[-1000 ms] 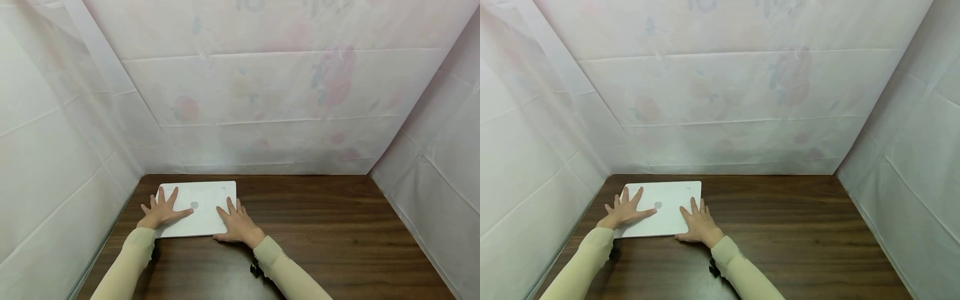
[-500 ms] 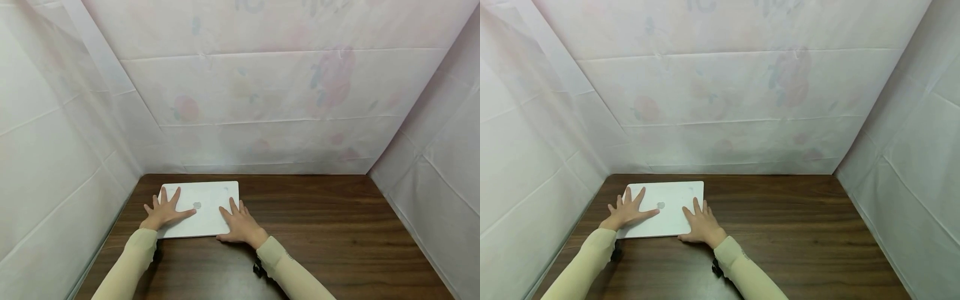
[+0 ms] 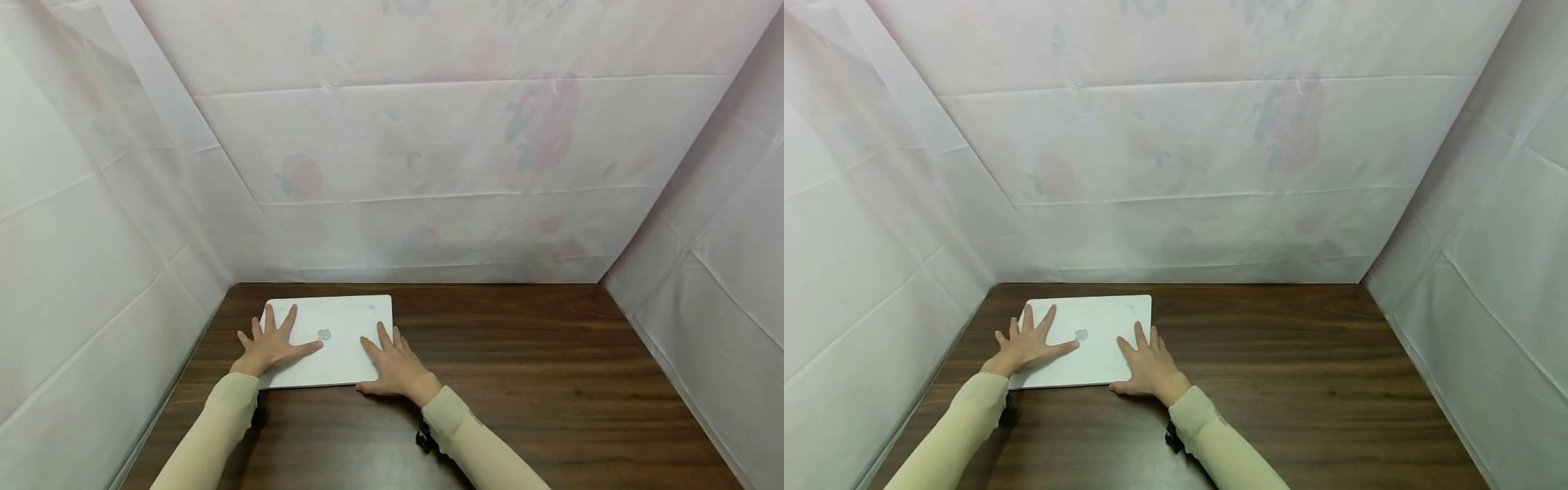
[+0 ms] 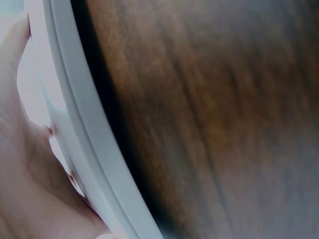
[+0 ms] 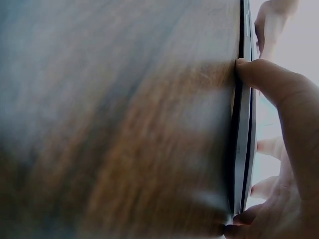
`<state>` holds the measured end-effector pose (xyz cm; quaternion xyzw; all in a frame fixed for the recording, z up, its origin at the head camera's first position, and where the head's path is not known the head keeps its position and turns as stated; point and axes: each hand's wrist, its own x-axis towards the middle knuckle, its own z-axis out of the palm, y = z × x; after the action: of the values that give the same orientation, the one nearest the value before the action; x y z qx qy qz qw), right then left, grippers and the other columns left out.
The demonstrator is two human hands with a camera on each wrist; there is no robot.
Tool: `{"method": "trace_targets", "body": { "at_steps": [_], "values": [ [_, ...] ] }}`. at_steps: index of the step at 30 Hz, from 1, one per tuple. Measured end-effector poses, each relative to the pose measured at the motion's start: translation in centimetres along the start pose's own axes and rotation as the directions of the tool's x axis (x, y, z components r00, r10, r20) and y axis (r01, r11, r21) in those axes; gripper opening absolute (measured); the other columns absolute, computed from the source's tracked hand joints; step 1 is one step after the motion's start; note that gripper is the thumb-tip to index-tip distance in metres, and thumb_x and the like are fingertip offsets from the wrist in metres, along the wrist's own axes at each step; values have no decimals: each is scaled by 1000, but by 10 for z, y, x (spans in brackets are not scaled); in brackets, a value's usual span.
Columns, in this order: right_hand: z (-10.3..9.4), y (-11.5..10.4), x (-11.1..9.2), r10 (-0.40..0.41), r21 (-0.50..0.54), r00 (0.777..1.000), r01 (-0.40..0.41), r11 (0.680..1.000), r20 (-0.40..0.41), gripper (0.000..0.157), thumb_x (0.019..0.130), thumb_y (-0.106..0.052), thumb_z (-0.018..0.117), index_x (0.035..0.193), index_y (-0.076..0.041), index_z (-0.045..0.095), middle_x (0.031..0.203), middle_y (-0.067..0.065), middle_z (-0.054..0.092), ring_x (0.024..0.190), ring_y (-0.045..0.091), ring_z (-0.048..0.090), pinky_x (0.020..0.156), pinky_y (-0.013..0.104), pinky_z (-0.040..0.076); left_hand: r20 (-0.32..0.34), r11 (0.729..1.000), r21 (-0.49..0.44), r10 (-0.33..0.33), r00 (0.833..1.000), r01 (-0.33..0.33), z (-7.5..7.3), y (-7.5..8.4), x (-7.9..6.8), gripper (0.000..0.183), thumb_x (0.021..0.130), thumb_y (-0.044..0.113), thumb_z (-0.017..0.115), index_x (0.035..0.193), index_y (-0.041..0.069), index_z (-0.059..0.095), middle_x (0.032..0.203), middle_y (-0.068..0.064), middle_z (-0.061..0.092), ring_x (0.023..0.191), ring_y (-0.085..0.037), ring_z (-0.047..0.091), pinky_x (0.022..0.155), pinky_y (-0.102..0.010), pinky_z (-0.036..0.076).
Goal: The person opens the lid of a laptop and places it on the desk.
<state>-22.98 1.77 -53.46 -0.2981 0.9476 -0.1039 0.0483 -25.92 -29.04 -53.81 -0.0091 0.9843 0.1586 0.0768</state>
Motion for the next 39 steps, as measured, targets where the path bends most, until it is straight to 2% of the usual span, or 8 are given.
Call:
{"method": "trace_targets", "body": {
  "at_steps": [39],
  "values": [
    [-5,16,-18,5,-31,1000,-6,999,-30,92,79,-77,54,153,-28,28,161,17,16,137,52,32,109,56,35,-14,1000,30,9,1000,-9,6,24,-3,118,69,92,43,157,22,8,155,-34,-12,133,-69,-5,92,-85,-7]
  ]
}}
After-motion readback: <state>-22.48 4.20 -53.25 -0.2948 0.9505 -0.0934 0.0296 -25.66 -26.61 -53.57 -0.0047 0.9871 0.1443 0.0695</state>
